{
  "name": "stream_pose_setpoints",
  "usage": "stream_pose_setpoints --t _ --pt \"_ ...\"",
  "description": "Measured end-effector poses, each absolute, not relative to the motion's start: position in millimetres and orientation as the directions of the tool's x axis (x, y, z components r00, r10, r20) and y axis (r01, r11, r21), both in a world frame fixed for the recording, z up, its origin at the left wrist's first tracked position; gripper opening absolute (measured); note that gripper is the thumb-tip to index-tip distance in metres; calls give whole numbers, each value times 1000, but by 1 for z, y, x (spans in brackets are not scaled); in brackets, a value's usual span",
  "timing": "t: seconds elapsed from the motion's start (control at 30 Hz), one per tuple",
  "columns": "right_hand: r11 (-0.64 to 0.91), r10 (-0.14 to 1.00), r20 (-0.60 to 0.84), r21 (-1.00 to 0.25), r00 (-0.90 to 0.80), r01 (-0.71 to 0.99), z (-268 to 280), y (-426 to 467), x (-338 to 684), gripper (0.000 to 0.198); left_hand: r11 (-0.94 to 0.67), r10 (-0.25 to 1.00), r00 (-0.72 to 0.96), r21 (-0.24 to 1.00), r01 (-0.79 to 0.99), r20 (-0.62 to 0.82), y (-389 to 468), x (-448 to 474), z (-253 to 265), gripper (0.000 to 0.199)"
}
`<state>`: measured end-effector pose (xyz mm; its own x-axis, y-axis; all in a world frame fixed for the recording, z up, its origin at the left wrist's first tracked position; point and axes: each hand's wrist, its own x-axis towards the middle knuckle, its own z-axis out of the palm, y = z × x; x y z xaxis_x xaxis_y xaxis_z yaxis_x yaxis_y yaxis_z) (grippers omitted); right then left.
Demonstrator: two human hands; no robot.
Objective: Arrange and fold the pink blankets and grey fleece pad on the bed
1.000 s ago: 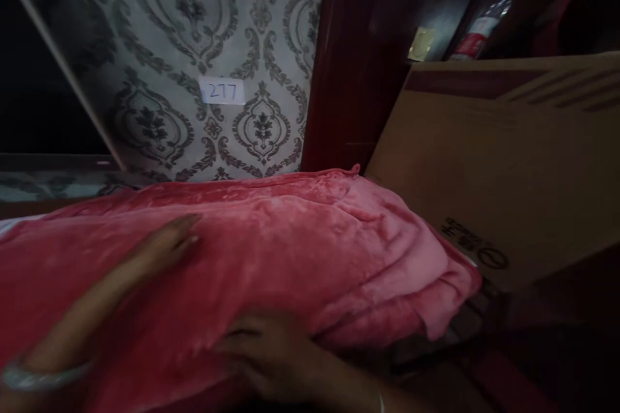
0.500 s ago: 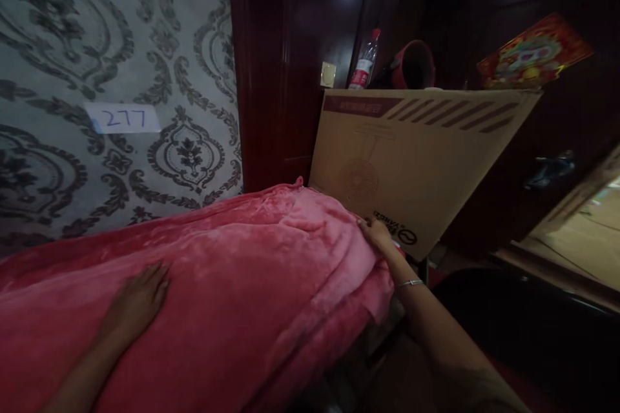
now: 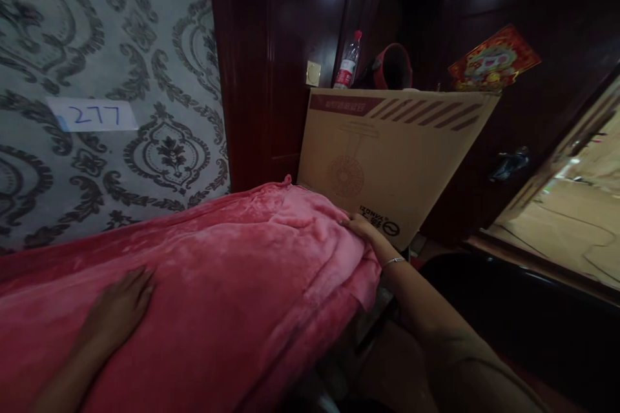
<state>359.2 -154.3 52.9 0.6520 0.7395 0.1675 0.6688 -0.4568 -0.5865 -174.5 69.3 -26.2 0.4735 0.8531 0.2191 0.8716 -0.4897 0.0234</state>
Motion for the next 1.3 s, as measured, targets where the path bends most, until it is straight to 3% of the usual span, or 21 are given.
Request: stream_pose_setpoints --t 0.17,0.23,0.3,0.37,0.43,0.5,0.63,0.8,0.9,1.07,1.2,1.27,1.3 --pt "-301 782 354 -505 512 809 69 -115 286 21 -488 860 475 26 872 187 69 -175 -24 77" --pt "-78 893 383 -384 236 920 63 -109 243 17 -486 862 471 43 873 187 68 -175 -23 75" --pt "179 947 310 -282 -87 942 52 -112 207 11 -486 863 466 65 872 196 66 -175 -22 74" --pt "284 939 282 -303 -199 910 44 -120 191 8 -486 863 465 76 871 197 64 -174 -21 74" --pt "219 945 314 -402 -90 889 42 -125 196 14 -484 865 466 64 873 186 62 -173 -19 77" --pt "54 943 312 -493 119 869 48 -126 218 19 -481 868 469 40 876 164 62 -172 -17 80" --pt "-237 894 208 -532 397 813 66 -119 272 23 -471 875 463 26 882 141 62 -170 -16 85" --pt "-275 953 -34 -505 300 818 68 -123 300 13 -468 877 460 34 883 140 60 -168 -14 85" --pt "-299 954 -113 -426 277 854 63 -129 298 18 -463 882 457 28 886 115 59 -169 -14 83" --pt "-334 942 -119 -267 313 904 65 -140 284 30 -477 871 470 18 879 146 66 -174 -21 78" --pt "-122 992 -58 -116 116 986 66 -147 267 38 -486 863 477 21 873 167 70 -176 -26 75" --pt "-54 997 -63 -115 47 992 62 -146 261 33 -488 863 480 15 873 161 71 -176 -26 76" --pt "-61 997 -54 -193 51 979 60 -145 261 27 -488 862 479 15 873 162 71 -177 -26 76"
